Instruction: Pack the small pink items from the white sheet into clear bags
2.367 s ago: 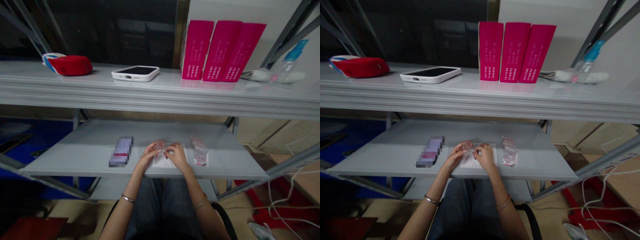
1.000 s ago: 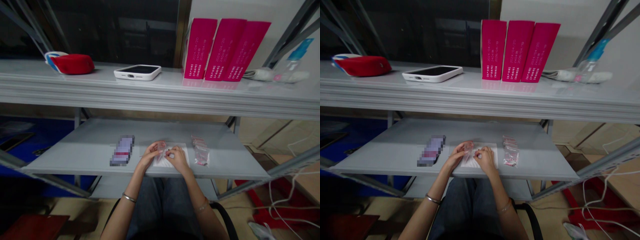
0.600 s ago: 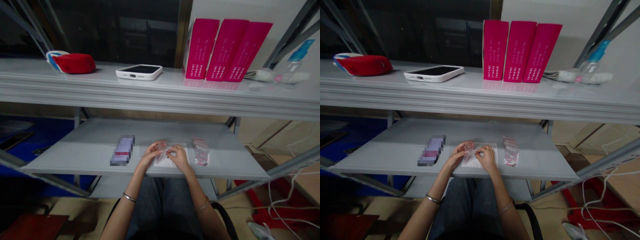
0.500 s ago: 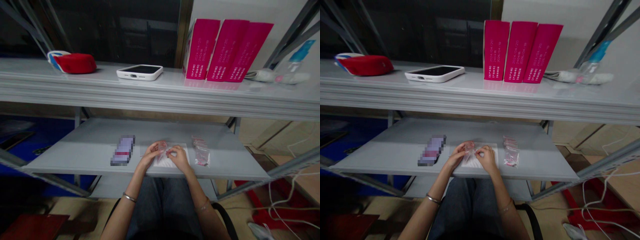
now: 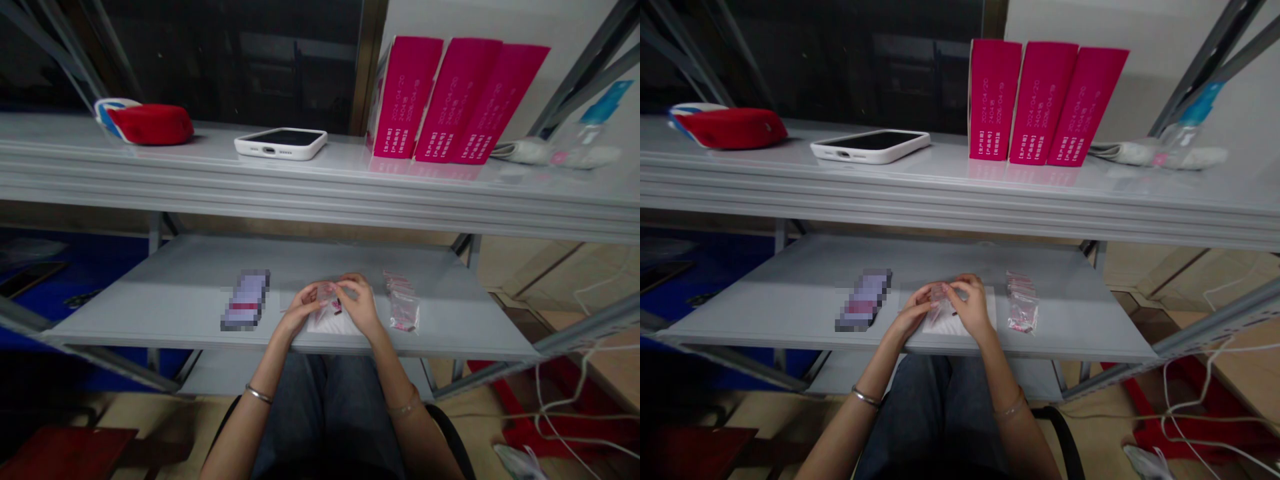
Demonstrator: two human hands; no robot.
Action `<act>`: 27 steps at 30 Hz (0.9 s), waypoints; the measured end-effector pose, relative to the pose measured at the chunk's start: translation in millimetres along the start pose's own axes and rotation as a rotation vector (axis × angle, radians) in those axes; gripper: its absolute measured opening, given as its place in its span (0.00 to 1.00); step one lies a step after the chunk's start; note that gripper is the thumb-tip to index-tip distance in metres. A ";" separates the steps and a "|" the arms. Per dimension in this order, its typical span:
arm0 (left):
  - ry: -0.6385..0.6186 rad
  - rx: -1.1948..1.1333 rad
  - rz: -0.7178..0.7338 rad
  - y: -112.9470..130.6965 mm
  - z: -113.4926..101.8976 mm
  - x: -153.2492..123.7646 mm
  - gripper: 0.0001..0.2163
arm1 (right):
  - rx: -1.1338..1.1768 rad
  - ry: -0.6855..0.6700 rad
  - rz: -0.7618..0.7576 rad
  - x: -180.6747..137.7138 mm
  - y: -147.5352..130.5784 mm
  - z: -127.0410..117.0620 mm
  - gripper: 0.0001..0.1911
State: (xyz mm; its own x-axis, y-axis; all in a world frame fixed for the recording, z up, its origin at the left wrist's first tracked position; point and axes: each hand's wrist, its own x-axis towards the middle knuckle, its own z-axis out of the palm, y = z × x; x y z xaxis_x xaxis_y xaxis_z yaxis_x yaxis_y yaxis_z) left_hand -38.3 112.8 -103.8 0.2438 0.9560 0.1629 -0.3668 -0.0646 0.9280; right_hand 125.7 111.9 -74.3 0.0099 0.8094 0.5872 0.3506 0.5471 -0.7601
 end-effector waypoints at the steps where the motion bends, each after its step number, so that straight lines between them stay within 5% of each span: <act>1: 0.010 -0.001 -0.001 0.5 0.4 -0.3 0.22 | -0.001 -0.032 -0.005 0.7 -1.1 -0.9 0.09; 7: -0.013 0.041 0.014 3.1 0.7 -1.4 0.21 | -0.160 0.009 0.059 -12.5 13.0 -11.0 0.08; 13: -0.023 0.067 0.024 3.9 0.1 -0.3 0.21 | -0.387 -0.209 0.101 -41.3 32.6 -7.6 0.06; 17: -0.021 0.075 0.022 2.5 -0.2 -1.0 0.21 | -0.403 -0.239 0.099 -48.0 38.6 -2.4 0.06; 27: -0.011 0.049 0.011 4.8 1.4 -0.6 0.21 | -0.215 0.032 0.050 -6.8 13.9 -10.4 0.07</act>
State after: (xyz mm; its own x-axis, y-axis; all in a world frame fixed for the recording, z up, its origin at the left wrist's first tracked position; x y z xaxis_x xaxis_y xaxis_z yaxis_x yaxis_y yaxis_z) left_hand -39.0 111.5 -99.0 0.2497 0.9521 0.1766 -0.3253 -0.0893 0.9414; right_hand 140.2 111.9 -86.0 0.0606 0.8253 0.5614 0.5407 0.4456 -0.7135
